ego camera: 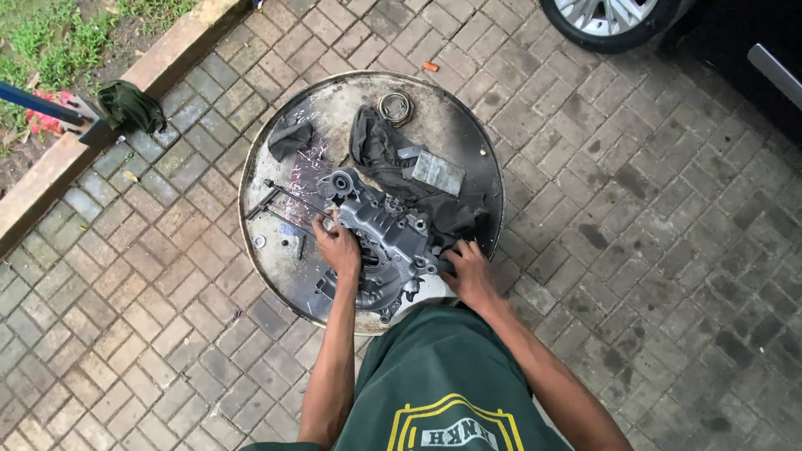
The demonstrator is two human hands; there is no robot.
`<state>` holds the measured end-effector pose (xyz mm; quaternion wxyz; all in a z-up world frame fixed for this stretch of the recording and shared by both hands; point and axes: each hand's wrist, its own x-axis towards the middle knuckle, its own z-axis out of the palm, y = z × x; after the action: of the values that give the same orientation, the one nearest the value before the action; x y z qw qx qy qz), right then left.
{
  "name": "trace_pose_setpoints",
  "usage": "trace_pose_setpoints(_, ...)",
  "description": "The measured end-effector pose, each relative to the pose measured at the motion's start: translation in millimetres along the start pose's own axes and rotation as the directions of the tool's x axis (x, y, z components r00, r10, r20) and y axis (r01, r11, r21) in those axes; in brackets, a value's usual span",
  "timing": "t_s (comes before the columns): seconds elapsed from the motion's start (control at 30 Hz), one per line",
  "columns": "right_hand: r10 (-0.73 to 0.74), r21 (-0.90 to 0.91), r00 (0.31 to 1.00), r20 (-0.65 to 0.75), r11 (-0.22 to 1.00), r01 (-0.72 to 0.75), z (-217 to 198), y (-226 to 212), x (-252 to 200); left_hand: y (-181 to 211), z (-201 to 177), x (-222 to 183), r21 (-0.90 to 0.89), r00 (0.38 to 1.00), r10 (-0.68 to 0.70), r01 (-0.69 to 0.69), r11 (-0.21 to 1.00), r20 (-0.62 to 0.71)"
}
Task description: Cleaning a metal engine component, specifically a transmission valve body, using a brush and cleaning fluid.
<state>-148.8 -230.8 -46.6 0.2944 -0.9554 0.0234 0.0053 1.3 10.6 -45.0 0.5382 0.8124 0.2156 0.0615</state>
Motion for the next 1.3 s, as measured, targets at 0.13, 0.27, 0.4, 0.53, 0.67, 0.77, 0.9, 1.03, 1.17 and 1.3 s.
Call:
trace_pose_setpoints(0.13, 0.161, 0.182, 0.983, 0.085, 0.968, -0.174, -41, -20, 9, -5, 3, 3, 0.007, 1.000, -0.006, 0.006, 1.000, 0.001)
trace_pose_setpoints(0.27, 0.262, 0.434, 0.960, 0.102, 0.856, -0.280, -73, -17, 22, -12, 5, 4, 0.016, 1.000, -0.001, 0.001, 1.000, 0.001)
trace_pose_setpoints(0.4, 0.127, 0.654, 0.990, 0.061, 0.744, -0.135, -92, -33, 36, -5, 6, 4, 0.022, 0.999, 0.021, -0.022, 1.000, 0.024)
trace_pose_setpoints(0.53, 0.116, 0.687, 0.990, 0.085, 0.713, -0.142, -84, -46, 42, 3, 5, 0, 0.037, 0.999, 0.031, -0.032, 0.999, 0.020)
trace_pose_setpoints(0.67, 0.239, 0.716, 0.966, 0.098, 0.657, -0.236, -60, -31, 51, 6, 2, -1, 0.024, 1.000, 0.011, -0.012, 1.000, 0.028)
trace_pose_setpoints(0.77, 0.316, 0.731, 0.939, 0.133, 0.609, -0.308, -61, -33, 53, -2, 4, 0, 0.034, 0.999, 0.005, -0.007, 0.999, 0.038)
trace_pose_setpoints(0.9, 0.264, 0.812, 0.954, 0.144, 0.520, -0.266, -83, -47, 51, 0, 3, 1, 0.025, 0.998, 0.027, -0.028, 0.999, 0.049)
trace_pose_setpoints(1.03, 0.214, 0.805, 0.971, 0.110, 0.553, -0.213, -90, -56, 54, 6, 1, -1, 0.024, 0.998, 0.032, -0.034, 0.999, 0.060)
trace_pose_setpoints(1.17, 0.154, 0.669, 0.986, 0.066, 0.727, -0.158, -93, -57, 58, 2, 3, 1, 0.035, 0.998, 0.035, -0.037, 0.999, 0.056)
trace_pose_setpoints(1.3, 0.127, 0.589, 0.958, 0.256, 0.765, -0.259, -103, -54, 58, 10, 0, -2, 0.016, 0.997, 0.035, -0.036, 0.999, 0.072)
